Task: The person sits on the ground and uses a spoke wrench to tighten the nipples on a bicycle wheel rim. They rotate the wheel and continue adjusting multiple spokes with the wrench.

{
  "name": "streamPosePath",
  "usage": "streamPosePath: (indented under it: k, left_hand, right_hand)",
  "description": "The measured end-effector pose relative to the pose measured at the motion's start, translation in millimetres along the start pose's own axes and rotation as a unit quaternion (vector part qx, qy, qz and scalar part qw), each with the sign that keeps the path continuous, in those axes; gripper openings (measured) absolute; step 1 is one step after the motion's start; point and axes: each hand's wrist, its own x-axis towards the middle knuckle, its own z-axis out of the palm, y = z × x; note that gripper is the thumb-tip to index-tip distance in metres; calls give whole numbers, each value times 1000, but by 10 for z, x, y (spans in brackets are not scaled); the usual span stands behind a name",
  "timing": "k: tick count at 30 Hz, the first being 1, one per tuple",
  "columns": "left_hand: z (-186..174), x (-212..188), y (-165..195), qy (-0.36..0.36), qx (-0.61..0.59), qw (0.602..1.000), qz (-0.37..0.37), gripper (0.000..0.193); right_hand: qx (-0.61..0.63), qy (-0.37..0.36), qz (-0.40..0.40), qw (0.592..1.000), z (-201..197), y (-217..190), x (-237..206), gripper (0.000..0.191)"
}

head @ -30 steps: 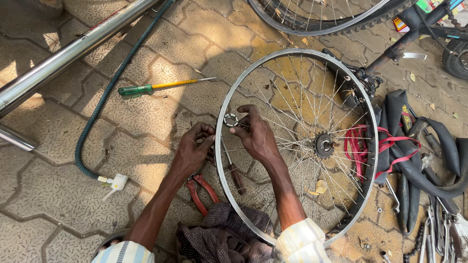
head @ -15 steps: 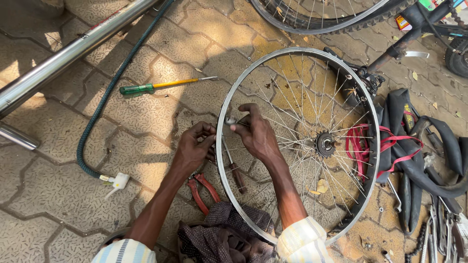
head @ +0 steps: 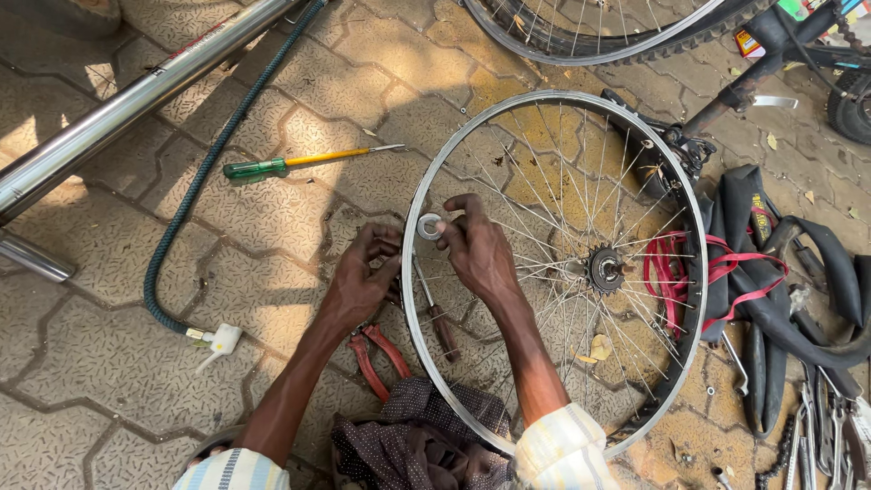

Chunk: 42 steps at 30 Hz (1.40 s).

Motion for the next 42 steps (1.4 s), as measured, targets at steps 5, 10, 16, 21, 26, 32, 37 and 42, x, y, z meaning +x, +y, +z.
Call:
streamPosePath:
  k: [5,10,16,21,26,32,37,42]
  left_hand:
    - [-13,5,27,2,64,996,56,5]
    - [-36,-3,117,-8,-11,1000,-23,22]
    - [-15,19,145,10,58,996,63,6]
    - [-42,13,42,-21,-27,998,-54,16]
    - [5,42,-2,10,57,988,146,9]
    - [-69,5,53,-36,-54,997,-30,19]
    - [-33,-17,89,-14,-4,1000,3,6]
    - [-48,-25,86,-16,-59,996,-72,29]
  right_hand:
    - [-62,8,23,998,72,57,63,24]
    - [-48,25,-191,980,-12,151,27,39]
    - [4,-3,83,997,52,-11,96,33]
    - [-66,26,-118,990,-15,-9,29,27]
    - [-8,-31,-62,998,-80,-24,32,41]
    - [-30,-5,53,998,-24,-156,30,30]
    - [-50,-18,-76,996,-69,-66,-46,50]
    - [-35,-8,-10,999,7,40,13,46]
